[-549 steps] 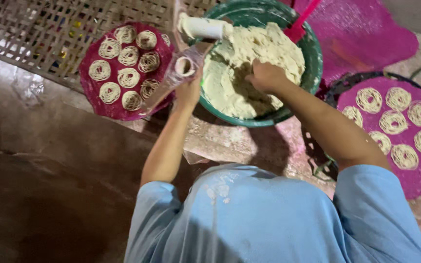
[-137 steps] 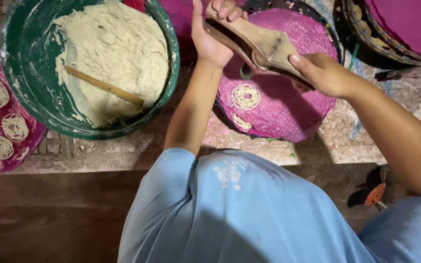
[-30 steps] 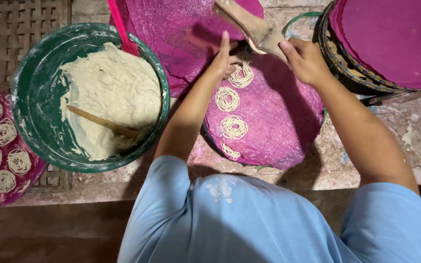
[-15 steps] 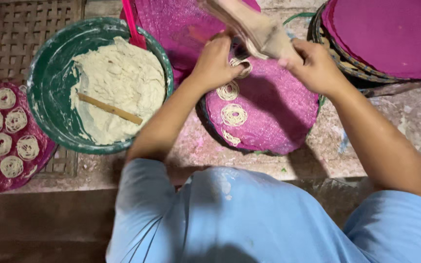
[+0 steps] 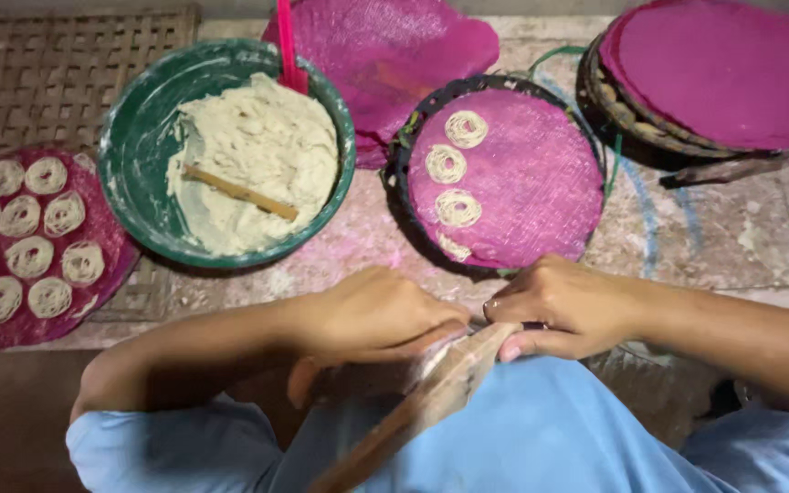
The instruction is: The person uses a wooden noodle press to extrude dough into thin strands, forming circular nests on a pink mat inside a woven basket. They repeatedly scoop dough from a green bowl, press it through the tool, and arrange the noodles on the mat.
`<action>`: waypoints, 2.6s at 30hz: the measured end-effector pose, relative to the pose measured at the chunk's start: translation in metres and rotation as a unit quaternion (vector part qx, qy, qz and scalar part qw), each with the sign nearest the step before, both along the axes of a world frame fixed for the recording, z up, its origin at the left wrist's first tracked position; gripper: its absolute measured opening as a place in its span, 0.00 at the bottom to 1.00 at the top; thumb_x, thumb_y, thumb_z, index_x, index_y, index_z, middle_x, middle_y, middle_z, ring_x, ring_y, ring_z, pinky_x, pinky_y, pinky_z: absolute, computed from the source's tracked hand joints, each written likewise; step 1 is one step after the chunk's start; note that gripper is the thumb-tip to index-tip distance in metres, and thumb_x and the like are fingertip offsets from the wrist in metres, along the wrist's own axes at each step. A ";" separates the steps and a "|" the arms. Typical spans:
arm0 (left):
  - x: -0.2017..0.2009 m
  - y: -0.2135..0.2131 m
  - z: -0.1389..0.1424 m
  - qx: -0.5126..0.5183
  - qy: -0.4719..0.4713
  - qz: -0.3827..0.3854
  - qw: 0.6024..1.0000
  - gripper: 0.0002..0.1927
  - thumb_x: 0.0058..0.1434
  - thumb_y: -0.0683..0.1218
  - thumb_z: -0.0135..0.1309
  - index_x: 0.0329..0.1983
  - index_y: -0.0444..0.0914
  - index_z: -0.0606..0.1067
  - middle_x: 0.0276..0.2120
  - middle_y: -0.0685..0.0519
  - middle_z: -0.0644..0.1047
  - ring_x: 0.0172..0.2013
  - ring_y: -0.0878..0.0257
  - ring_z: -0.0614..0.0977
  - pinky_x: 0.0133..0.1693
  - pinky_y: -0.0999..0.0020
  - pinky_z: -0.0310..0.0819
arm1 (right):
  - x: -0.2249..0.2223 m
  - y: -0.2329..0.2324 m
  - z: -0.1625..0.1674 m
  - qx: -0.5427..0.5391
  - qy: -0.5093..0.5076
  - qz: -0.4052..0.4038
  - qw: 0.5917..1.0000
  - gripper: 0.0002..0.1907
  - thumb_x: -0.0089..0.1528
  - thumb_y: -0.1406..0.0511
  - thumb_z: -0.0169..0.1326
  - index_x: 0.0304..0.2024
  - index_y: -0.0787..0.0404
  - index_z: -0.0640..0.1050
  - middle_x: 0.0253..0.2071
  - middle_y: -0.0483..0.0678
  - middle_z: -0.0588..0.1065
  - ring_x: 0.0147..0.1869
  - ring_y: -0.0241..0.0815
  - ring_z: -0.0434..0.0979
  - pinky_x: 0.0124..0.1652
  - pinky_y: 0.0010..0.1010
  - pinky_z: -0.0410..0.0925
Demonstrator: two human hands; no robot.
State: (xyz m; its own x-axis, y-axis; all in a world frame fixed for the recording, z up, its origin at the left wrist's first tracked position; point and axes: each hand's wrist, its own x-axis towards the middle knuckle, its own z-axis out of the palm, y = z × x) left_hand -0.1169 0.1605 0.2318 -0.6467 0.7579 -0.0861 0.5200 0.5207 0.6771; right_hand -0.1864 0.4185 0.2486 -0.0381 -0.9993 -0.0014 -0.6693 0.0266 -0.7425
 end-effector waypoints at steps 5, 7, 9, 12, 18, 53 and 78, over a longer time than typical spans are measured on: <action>0.018 -0.078 -0.050 0.026 -0.031 0.048 0.998 0.21 0.62 0.60 0.51 0.53 0.48 0.77 0.36 0.45 0.82 0.37 0.47 0.84 0.38 0.53 0.76 | 0.010 -0.016 -0.020 -0.002 -0.109 0.007 0.994 0.19 0.68 0.55 0.53 0.29 0.62 0.71 0.24 0.52 0.70 0.29 0.55 0.76 0.31 0.47 0.65; 0.026 -0.143 -0.079 0.096 -0.065 0.124 0.985 0.27 0.54 0.61 0.61 0.53 0.44 0.77 0.36 0.48 0.83 0.36 0.54 0.86 0.38 0.60 0.80 | 0.006 -0.025 -0.015 -0.041 -0.039 -0.009 0.998 0.18 0.67 0.55 0.53 0.30 0.61 0.71 0.25 0.51 0.70 0.29 0.54 0.75 0.31 0.46 0.65; 0.040 -0.218 -0.109 0.171 -0.197 0.259 0.930 0.25 0.55 0.58 0.64 0.50 0.39 0.78 0.36 0.51 0.84 0.36 0.60 0.85 0.40 0.63 0.82 | -0.007 -0.037 -0.001 -0.113 0.159 -0.050 0.979 0.18 0.63 0.53 0.55 0.33 0.60 0.71 0.26 0.49 0.69 0.30 0.53 0.73 0.31 0.44 0.66; 0.064 -0.248 -0.183 0.288 -0.387 0.278 0.830 0.20 0.60 0.52 0.59 0.48 0.34 0.78 0.37 0.50 0.82 0.40 0.61 0.83 0.44 0.64 0.80 | -0.036 -0.088 0.006 -0.144 0.572 0.007 0.807 0.08 0.63 0.60 0.61 0.38 0.54 0.77 0.26 0.42 0.70 0.29 0.39 0.72 0.27 0.31 0.62; 0.087 -0.230 -0.240 0.582 -0.456 0.294 0.606 0.15 0.63 0.49 0.56 0.46 0.33 0.77 0.34 0.49 0.80 0.34 0.60 0.82 0.37 0.64 0.78 | -0.074 -0.224 -0.001 -0.268 0.680 -0.035 0.681 0.19 0.54 0.63 0.68 0.47 0.46 0.80 0.43 0.42 0.76 0.48 0.43 0.78 0.45 0.34 0.69; -0.022 -0.386 -0.285 0.087 0.408 0.613 0.671 0.12 0.65 0.46 0.59 0.49 0.36 0.79 0.48 0.44 0.79 0.50 0.46 0.78 0.54 0.51 0.72 | -0.126 -0.485 -0.212 0.137 0.411 -0.065 0.899 0.10 0.65 0.67 0.48 0.46 0.57 0.78 0.41 0.52 0.81 0.41 0.54 0.83 0.39 0.46 0.75; -0.050 -0.309 -0.202 0.108 0.442 0.513 0.727 0.42 0.63 0.51 0.63 0.76 0.42 0.56 0.75 0.41 0.55 0.69 0.41 0.65 0.71 0.46 0.52 | -0.093 -0.291 -0.061 0.043 -0.127 -0.165 0.977 0.17 0.70 0.63 0.50 0.61 0.54 0.79 0.42 0.51 0.82 0.44 0.36 0.80 0.45 0.34 0.73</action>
